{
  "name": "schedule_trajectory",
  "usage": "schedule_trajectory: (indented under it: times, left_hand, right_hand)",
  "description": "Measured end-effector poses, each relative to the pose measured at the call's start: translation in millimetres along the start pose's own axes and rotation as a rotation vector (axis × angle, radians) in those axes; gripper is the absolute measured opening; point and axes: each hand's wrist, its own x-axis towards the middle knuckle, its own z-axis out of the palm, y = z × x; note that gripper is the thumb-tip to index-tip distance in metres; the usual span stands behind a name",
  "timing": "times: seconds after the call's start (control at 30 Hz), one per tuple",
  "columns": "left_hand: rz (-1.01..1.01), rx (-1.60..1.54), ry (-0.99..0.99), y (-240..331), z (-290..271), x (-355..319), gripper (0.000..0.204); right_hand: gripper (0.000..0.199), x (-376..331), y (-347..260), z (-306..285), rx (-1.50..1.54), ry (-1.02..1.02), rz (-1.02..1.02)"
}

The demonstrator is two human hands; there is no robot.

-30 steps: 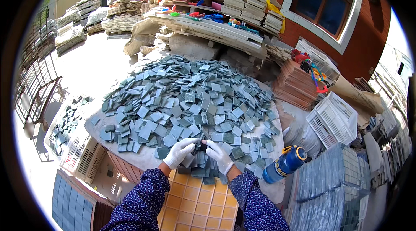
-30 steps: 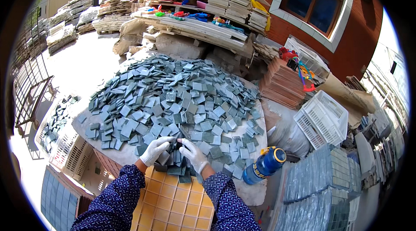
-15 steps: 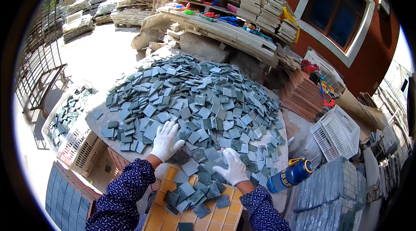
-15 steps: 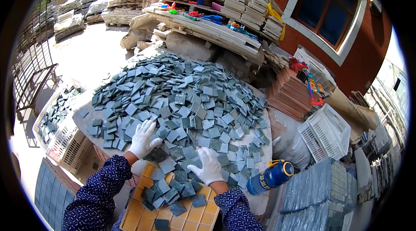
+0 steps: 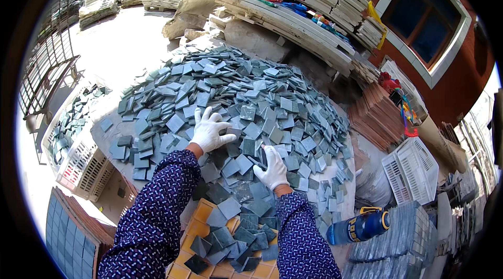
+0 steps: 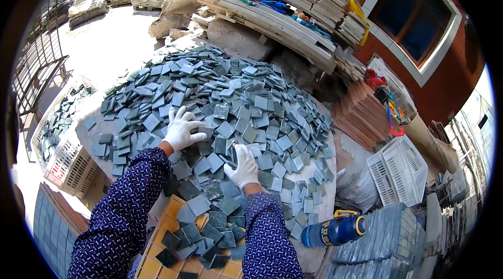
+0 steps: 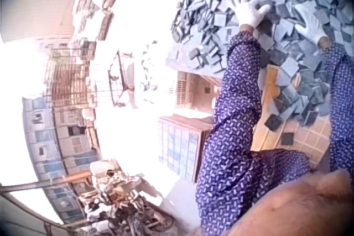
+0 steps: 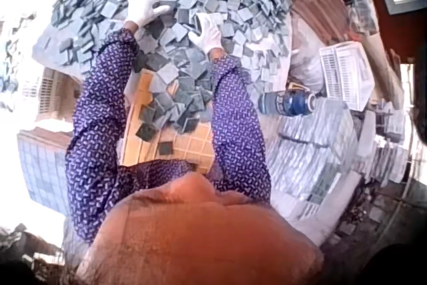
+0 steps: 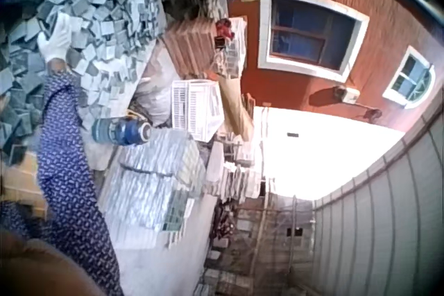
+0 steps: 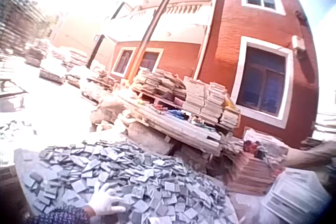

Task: The person places small green tiles into a grid frame on a workbench, then flips the frame and stacks it with other completed frames. The person repeats the process with a second frame, filling it with tiles and stacking it.

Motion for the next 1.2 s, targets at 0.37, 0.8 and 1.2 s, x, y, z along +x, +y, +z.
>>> schedule_trajectory:
  times: [0.37, 0.8, 1.2]
  left_hand:
    - [-0.044, -1.049, -0.170, 96.3, 17.8, -87.2, 0.025]
    - [-0.124, -0.720, -0.187, 69.7, -63.0, -172.5, 0.027]
    - [0.291, -0.720, -0.276, 104.4, -46.7, -205.6, 0.050]
  right_hand:
    - [0.059, -5.5, -16.4, -34.5, 0.403, -0.175, 0.176]
    - [0.056, -103.4, -79.6, -109.4, 0.147, -0.346, 0.173]
    - [0.040, -127.5, -123.1, -99.6, 0.060, -0.271, -0.021]
